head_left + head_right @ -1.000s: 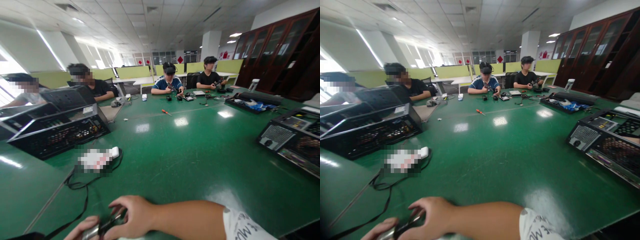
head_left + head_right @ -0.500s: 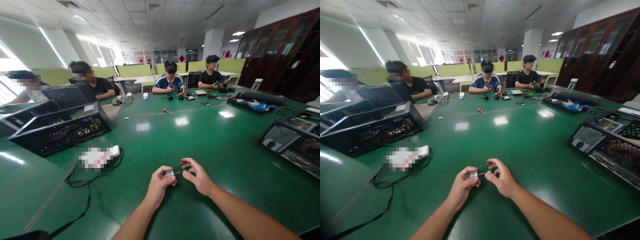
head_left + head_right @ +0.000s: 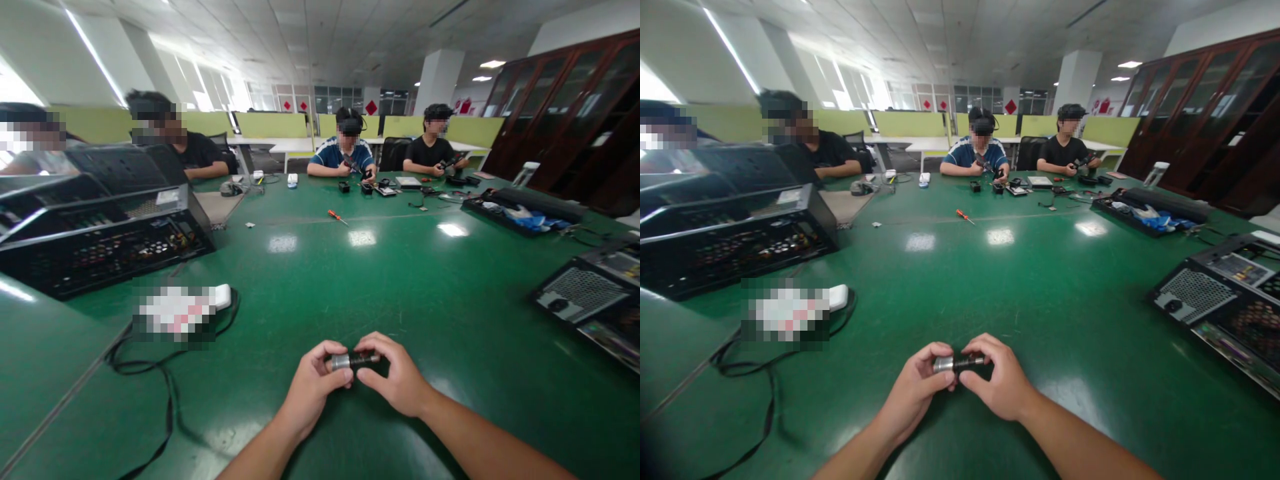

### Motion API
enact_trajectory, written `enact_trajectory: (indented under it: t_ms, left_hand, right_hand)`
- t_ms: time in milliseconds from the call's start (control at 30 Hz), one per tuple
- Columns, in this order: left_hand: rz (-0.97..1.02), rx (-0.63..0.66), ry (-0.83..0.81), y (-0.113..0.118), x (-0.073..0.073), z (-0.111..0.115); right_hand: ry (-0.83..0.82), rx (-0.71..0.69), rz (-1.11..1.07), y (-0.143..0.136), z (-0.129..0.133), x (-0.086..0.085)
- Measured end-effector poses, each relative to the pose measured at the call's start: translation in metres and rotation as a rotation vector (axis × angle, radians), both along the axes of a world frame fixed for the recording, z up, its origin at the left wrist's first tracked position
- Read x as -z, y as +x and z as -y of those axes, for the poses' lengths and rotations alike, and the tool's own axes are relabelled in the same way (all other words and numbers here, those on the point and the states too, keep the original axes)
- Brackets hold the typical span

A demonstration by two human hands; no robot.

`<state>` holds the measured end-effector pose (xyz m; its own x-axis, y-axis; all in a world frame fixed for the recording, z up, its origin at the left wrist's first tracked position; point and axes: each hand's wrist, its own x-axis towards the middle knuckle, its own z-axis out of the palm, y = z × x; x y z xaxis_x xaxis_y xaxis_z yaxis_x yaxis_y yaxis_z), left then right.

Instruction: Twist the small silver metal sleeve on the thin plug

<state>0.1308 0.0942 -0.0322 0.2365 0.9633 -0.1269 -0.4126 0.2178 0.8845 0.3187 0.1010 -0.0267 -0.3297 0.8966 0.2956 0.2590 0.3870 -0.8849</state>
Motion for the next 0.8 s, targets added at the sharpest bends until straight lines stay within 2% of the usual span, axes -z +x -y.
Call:
enact_trajectory:
  t_ms: [233, 800]
  left_hand:
    - [-0.042, 0.036, 0.013, 0.0003, 0.0002, 0.0001]
    - [-0.033, -0.006, 0.002, 0.0002, 0.003, 0.0003]
  right_hand:
    - [-0.002, 0.013, -0.008, -0.0043, 0.001, 0.0029]
    - [-0.001, 0.027, 0.014, -0.0042, -0.0001, 0.0011]
